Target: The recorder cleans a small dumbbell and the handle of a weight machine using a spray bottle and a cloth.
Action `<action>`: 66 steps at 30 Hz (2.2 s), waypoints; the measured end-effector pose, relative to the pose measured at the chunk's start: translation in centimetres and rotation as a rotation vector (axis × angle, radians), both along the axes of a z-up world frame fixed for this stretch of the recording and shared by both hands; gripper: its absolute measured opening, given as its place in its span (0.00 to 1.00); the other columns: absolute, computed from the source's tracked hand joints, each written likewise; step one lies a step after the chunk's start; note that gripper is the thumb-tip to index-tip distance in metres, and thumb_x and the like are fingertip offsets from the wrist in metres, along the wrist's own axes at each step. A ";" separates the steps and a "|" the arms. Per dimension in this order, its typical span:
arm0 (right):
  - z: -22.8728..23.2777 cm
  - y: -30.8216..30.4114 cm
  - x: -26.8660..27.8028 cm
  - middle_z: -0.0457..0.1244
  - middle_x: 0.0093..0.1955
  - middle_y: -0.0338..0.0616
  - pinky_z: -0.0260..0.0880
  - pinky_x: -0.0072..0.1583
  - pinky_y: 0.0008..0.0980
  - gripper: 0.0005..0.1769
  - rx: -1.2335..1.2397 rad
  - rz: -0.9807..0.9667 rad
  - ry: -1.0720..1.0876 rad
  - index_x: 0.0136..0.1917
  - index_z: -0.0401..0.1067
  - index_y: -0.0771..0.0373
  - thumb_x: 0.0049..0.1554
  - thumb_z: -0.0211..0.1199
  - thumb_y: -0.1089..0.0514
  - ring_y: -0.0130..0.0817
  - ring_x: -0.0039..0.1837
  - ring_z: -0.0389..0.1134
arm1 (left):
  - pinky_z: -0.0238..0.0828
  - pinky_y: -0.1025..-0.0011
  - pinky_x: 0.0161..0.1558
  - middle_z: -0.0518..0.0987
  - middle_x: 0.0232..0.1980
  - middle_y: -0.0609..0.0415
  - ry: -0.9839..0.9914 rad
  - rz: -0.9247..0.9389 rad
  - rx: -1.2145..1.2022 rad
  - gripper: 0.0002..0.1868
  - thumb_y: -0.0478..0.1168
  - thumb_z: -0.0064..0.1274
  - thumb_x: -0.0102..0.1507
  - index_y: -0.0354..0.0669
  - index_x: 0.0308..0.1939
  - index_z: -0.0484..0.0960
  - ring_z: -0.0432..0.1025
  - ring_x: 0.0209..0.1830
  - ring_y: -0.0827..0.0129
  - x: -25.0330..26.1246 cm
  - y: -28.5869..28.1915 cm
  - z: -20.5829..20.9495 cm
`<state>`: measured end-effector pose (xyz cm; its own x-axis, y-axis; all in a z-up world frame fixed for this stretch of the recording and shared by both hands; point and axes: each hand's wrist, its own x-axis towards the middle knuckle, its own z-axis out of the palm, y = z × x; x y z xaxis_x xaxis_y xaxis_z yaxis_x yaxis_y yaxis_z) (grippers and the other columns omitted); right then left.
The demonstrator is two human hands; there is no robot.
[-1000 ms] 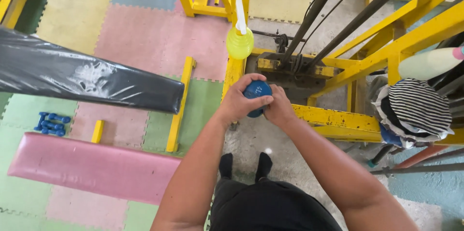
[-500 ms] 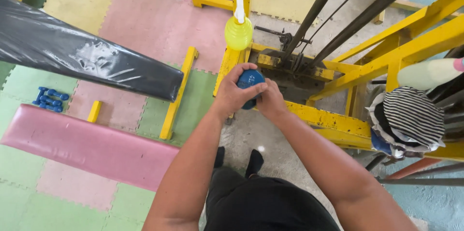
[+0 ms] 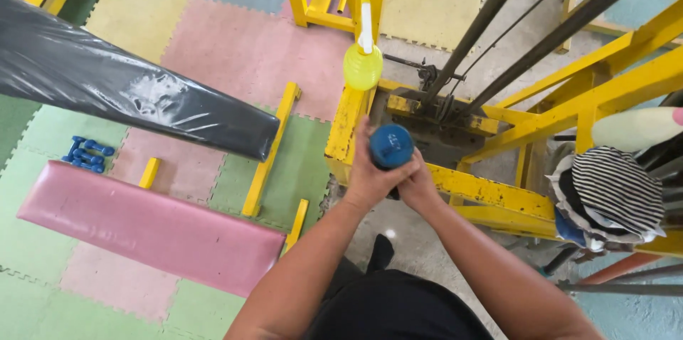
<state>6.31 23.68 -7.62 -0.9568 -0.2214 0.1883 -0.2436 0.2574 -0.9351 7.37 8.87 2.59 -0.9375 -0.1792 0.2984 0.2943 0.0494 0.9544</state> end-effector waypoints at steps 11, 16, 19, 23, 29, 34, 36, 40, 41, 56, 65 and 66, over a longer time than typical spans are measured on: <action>4.5 -7.8 -5.3 0.66 0.54 0.59 0.68 0.57 0.51 0.29 0.431 -0.011 0.020 0.59 0.66 0.64 0.46 0.70 0.56 0.61 0.59 0.66 | 0.76 0.67 0.52 0.83 0.48 0.49 -0.281 0.061 0.160 0.23 0.47 0.67 0.60 0.35 0.52 0.80 0.78 0.48 0.65 -5.1 -5.8 -6.6; 7.3 -10.2 -6.4 0.68 0.47 0.56 0.68 0.52 0.55 0.23 0.711 -0.010 -0.014 0.52 0.67 0.61 0.46 0.70 0.52 0.59 0.54 0.68 | 0.72 0.69 0.51 0.82 0.49 0.52 -0.684 0.061 0.265 0.25 0.55 0.56 0.64 0.39 0.56 0.78 0.76 0.48 0.69 -7.8 -8.0 -10.9; 7.2 -10.6 -6.5 0.69 0.46 0.53 0.69 0.52 0.54 0.22 0.895 0.001 -0.072 0.50 0.68 0.59 0.46 0.70 0.48 0.55 0.53 0.70 | 0.75 0.64 0.50 0.81 0.48 0.54 -0.810 -0.060 0.551 0.24 0.53 0.54 0.65 0.36 0.53 0.78 0.76 0.46 0.67 -8.0 -8.2 -15.7; 7.0 -10.7 -7.1 0.69 0.46 0.50 0.70 0.52 0.53 0.20 0.985 -0.058 -0.159 0.49 0.70 0.57 0.47 0.69 0.47 0.52 0.53 0.71 | 0.73 0.61 0.47 0.83 0.44 0.43 -0.726 -0.191 -0.041 0.24 0.53 0.52 0.67 0.32 0.49 0.80 0.77 0.45 0.57 -8.5 -9.3 -15.1; 6.5 -10.0 -7.4 0.68 0.51 0.50 0.69 0.56 0.51 0.30 0.978 -0.134 -0.212 0.62 0.70 0.57 0.48 0.70 0.46 0.53 0.57 0.69 | 0.75 0.57 0.43 0.83 0.38 0.37 -0.572 -0.438 -0.470 0.21 0.50 0.57 0.60 0.31 0.40 0.78 0.79 0.40 0.48 -10.5 -11.6 -14.3; 6.7 -9.4 -6.9 0.66 0.55 0.50 0.67 0.59 0.50 0.37 0.897 -0.110 -0.220 0.68 0.67 0.56 0.48 0.71 0.45 0.53 0.61 0.67 | 0.75 0.57 0.45 0.83 0.40 0.40 -0.590 -0.565 -0.665 0.23 0.54 0.59 0.59 0.35 0.41 0.82 0.78 0.42 0.48 -11.4 -13.3 -11.6; 7.0 -9.8 -6.4 0.66 0.56 0.50 0.67 0.59 0.50 0.41 0.878 -0.101 -0.200 0.70 0.64 0.57 0.47 0.72 0.45 0.53 0.61 0.66 | 0.75 0.58 0.45 0.84 0.40 0.41 -0.599 -0.593 -0.629 0.25 0.52 0.59 0.57 0.40 0.50 0.82 0.79 0.42 0.49 -11.5 -13.9 -10.4; 6.9 -11.0 -5.8 0.66 0.55 0.50 0.67 0.59 0.50 0.43 0.932 -0.115 -0.209 0.72 0.62 0.58 0.46 0.72 0.47 0.52 0.61 0.66 | 0.75 0.58 0.46 0.84 0.43 0.42 -0.495 -0.582 -0.709 0.22 0.53 0.63 0.56 0.39 0.45 0.85 0.78 0.45 0.49 -12.2 -15.2 -9.9; 7.0 -11.3 -5.9 0.66 0.55 0.50 0.66 0.58 0.50 0.44 0.989 -0.104 -0.213 0.73 0.61 0.57 0.47 0.72 0.49 0.52 0.60 0.66 | 0.76 0.58 0.46 0.84 0.42 0.44 -0.526 -0.570 -0.756 0.20 0.52 0.62 0.56 0.42 0.42 0.87 0.79 0.44 0.50 -12.4 -15.6 -8.5; 9.8 -11.9 -7.3 0.65 0.56 0.45 0.62 0.63 0.49 0.41 1.184 -0.047 -0.317 0.74 0.62 0.52 0.50 0.70 0.49 0.46 0.64 0.66 | 0.77 0.61 0.45 0.86 0.37 0.47 -0.589 -0.749 -0.855 0.17 0.51 0.64 0.54 0.44 0.38 0.89 0.81 0.39 0.55 -13.6 -17.9 -6.4; 8.3 -10.5 -6.3 0.65 0.60 0.47 0.59 0.66 0.48 0.37 0.973 -0.098 -0.249 0.73 0.64 0.54 0.53 0.66 0.44 0.48 0.65 0.63 | 0.77 0.62 0.43 0.85 0.34 0.49 -0.698 -0.847 -1.002 0.20 0.54 0.68 0.53 0.43 0.36 0.88 0.81 0.37 0.60 -15.2 -18.7 -3.5; 8.2 -10.3 -6.3 0.65 0.60 0.48 0.59 0.66 0.48 0.36 0.922 -0.114 -0.225 0.73 0.64 0.55 0.55 0.64 0.44 0.49 0.65 0.64 | 0.77 0.63 0.42 0.85 0.33 0.48 -0.691 -0.842 -0.991 0.20 0.54 0.68 0.52 0.43 0.36 0.88 0.81 0.36 0.60 -15.4 -18.8 -3.0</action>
